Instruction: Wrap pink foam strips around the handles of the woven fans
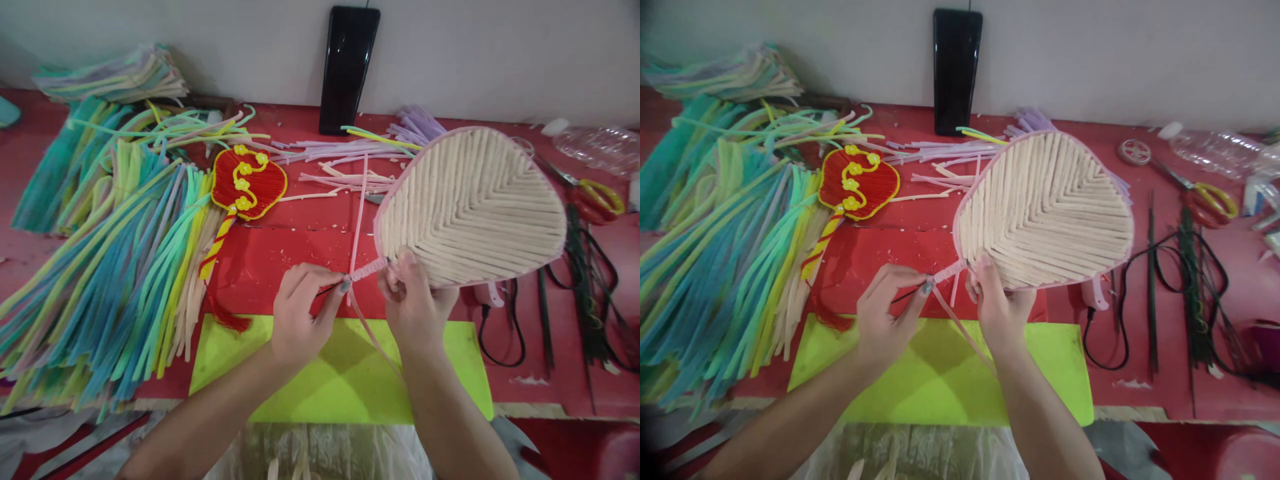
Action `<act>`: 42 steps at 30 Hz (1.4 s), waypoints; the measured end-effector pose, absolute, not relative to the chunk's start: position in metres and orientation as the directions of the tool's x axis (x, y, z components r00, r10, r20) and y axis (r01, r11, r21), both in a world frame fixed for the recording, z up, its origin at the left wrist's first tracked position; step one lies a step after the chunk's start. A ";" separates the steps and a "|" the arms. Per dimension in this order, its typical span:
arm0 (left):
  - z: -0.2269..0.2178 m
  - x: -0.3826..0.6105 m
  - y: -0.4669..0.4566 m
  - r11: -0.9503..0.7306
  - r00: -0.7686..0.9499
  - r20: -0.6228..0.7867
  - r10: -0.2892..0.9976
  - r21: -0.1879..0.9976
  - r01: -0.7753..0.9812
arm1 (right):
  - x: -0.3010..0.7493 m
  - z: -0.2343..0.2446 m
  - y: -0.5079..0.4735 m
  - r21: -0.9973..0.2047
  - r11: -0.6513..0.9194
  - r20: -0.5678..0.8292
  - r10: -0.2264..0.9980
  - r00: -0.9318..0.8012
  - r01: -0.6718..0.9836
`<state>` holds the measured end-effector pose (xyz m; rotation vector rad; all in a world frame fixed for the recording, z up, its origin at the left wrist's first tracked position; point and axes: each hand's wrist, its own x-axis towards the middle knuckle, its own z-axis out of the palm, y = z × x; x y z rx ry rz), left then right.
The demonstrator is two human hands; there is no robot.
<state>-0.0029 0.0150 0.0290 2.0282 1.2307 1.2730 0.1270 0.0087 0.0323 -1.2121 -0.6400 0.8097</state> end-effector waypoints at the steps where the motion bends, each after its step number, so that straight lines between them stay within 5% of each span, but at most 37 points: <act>1: 0.029 -0.003 0.015 -0.506 0.178 0.481 0.858 0.737 0.448 | 0.127 0.033 0.009 -0.970 0.142 0.004 0.823 0.569 -0.199; 42: 0.023 -0.008 0.017 -0.535 0.203 0.506 0.838 0.693 0.483 | 0.125 0.029 0.009 -0.956 0.201 0.046 0.825 0.563 -0.216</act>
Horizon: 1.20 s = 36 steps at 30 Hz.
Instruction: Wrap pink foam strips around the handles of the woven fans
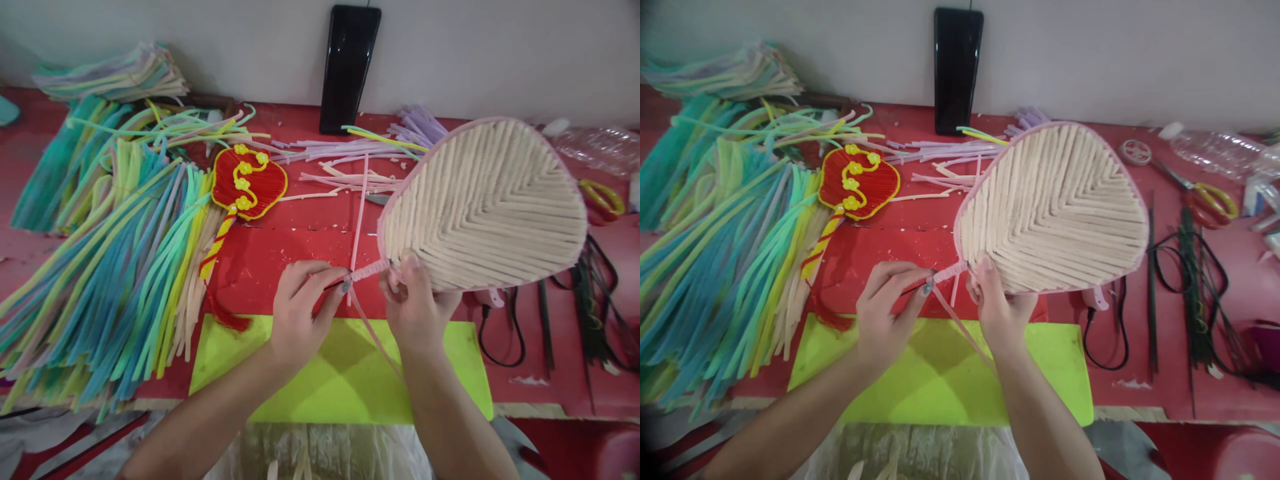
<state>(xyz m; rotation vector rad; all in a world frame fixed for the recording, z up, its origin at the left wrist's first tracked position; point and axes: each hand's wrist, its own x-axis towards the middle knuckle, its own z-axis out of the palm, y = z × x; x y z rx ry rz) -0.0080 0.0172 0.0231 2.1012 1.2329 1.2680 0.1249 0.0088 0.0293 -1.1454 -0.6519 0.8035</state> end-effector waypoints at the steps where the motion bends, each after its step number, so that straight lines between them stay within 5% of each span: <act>1: 0.023 -0.008 0.017 -0.539 0.199 0.514 0.834 0.687 0.488 | 0.125 0.029 0.009 -0.954 0.199 0.041 0.827 0.560 -0.224; 16: 0.024 -0.009 0.016 -0.534 0.207 0.507 0.837 0.670 0.516 | 0.127 0.029 0.008 -0.947 0.197 0.034 0.847 0.530 -0.254; 25: 0.031 -0.015 0.015 -0.555 0.202 0.527 0.825 0.693 0.460 | 0.136 0.027 0.010 -0.933 0.012 -0.142 0.906 0.399 -0.360; 36: 0.036 -0.018 0.012 -0.591 0.192 0.573 0.797 0.674 0.443 | 0.133 0.031 0.010 -0.949 -0.003 -0.128 0.918 0.374 -0.316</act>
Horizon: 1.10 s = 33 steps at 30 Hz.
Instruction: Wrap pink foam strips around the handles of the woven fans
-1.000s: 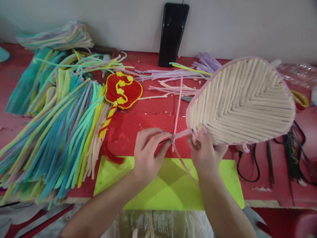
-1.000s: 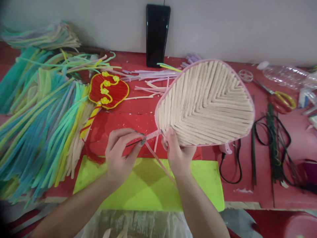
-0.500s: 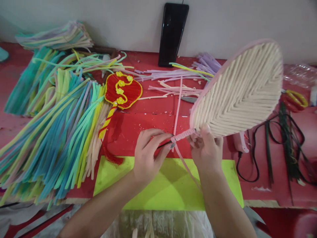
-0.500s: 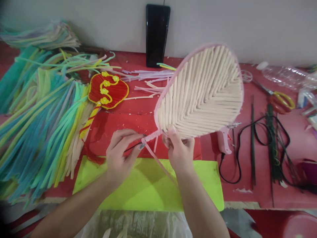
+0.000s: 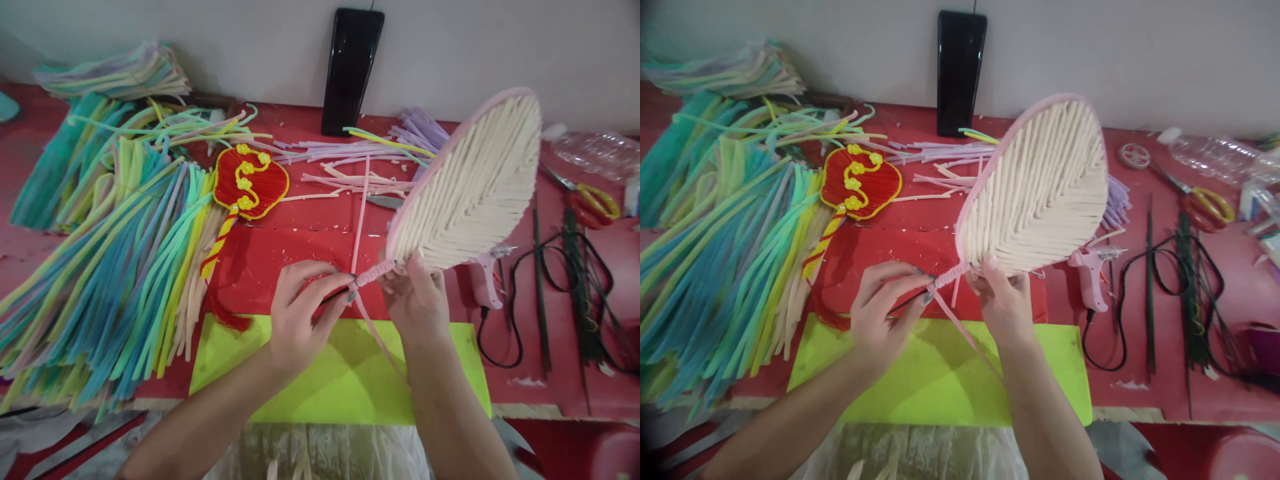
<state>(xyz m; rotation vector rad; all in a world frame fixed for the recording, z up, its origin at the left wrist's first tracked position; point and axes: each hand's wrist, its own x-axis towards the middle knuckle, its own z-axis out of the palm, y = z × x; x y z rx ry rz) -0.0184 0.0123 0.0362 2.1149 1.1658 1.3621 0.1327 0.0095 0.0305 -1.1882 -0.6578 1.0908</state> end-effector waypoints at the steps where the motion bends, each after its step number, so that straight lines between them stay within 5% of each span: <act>1: 0.037 -0.018 0.012 -0.587 0.187 0.571 0.799 0.675 0.447 | 0.133 0.031 0.010 -0.952 -0.003 -0.125 0.918 0.377 -0.307; 33: 0.025 -0.003 0.015 -0.620 0.235 0.590 0.773 0.623 0.476 | 0.139 0.019 0.012 -0.996 0.076 0.026 0.778 0.628 -0.053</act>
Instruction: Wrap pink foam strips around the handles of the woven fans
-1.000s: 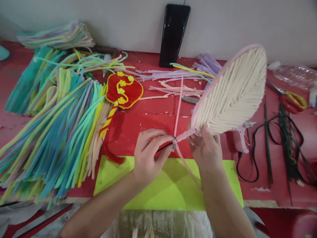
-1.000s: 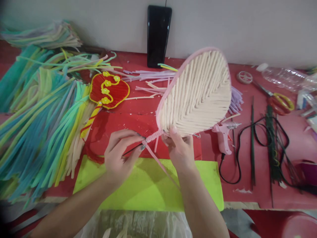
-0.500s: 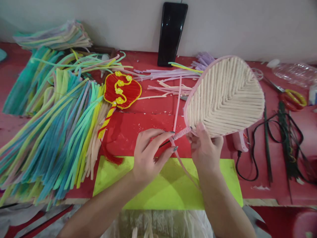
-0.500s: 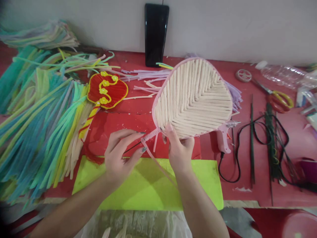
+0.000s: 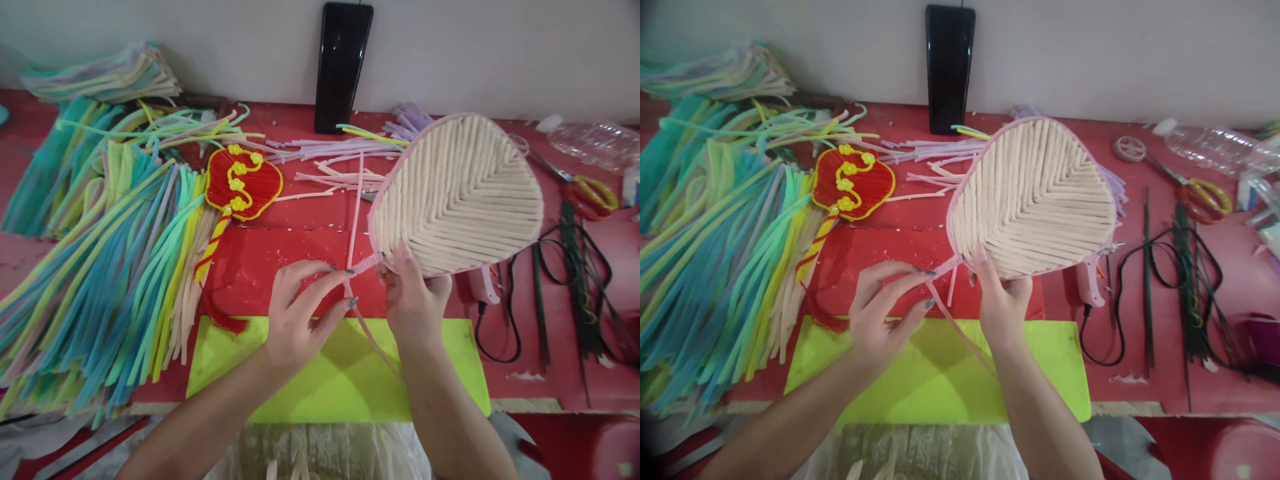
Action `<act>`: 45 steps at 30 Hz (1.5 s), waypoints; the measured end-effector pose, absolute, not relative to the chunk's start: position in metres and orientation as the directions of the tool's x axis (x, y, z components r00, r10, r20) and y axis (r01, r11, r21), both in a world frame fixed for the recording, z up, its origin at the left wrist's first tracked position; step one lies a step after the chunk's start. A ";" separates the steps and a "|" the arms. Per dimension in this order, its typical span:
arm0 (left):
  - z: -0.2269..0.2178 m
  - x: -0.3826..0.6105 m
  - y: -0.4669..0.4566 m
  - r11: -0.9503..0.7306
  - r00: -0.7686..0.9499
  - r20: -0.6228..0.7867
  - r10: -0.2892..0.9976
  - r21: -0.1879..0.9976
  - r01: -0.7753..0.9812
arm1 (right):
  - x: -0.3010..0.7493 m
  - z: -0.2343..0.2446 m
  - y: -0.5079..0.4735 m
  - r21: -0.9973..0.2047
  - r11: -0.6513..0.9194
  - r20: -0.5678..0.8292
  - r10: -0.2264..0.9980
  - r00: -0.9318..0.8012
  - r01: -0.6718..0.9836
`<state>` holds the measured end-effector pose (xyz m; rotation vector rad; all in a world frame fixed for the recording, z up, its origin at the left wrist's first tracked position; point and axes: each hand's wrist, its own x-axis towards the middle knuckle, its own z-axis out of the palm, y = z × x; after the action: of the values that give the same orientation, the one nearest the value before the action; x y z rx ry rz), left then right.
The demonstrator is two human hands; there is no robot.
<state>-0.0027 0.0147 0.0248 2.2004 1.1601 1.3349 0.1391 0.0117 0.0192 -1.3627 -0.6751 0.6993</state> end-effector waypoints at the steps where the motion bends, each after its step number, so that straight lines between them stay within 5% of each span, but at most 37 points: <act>1: 0.025 -0.003 0.015 -0.625 0.241 0.592 0.769 0.618 0.477 | 0.139 0.019 0.012 -0.995 0.080 0.028 0.777 0.629 -0.054; 35: 0.026 -0.004 0.013 -0.660 0.240 0.641 0.729 0.566 0.494 | 0.140 0.017 0.011 -0.999 0.039 0.042 0.763 0.645 0.019; 45: 0.023 0.001 0.015 -0.662 0.214 0.683 0.699 0.503 0.556 | 0.140 0.007 0.012 -0.985 0.115 0.169 0.738 0.653 0.125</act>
<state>0.0013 0.0149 0.0226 2.3279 1.2142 1.4369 0.1399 0.0118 0.0071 -1.4104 -0.7830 0.5242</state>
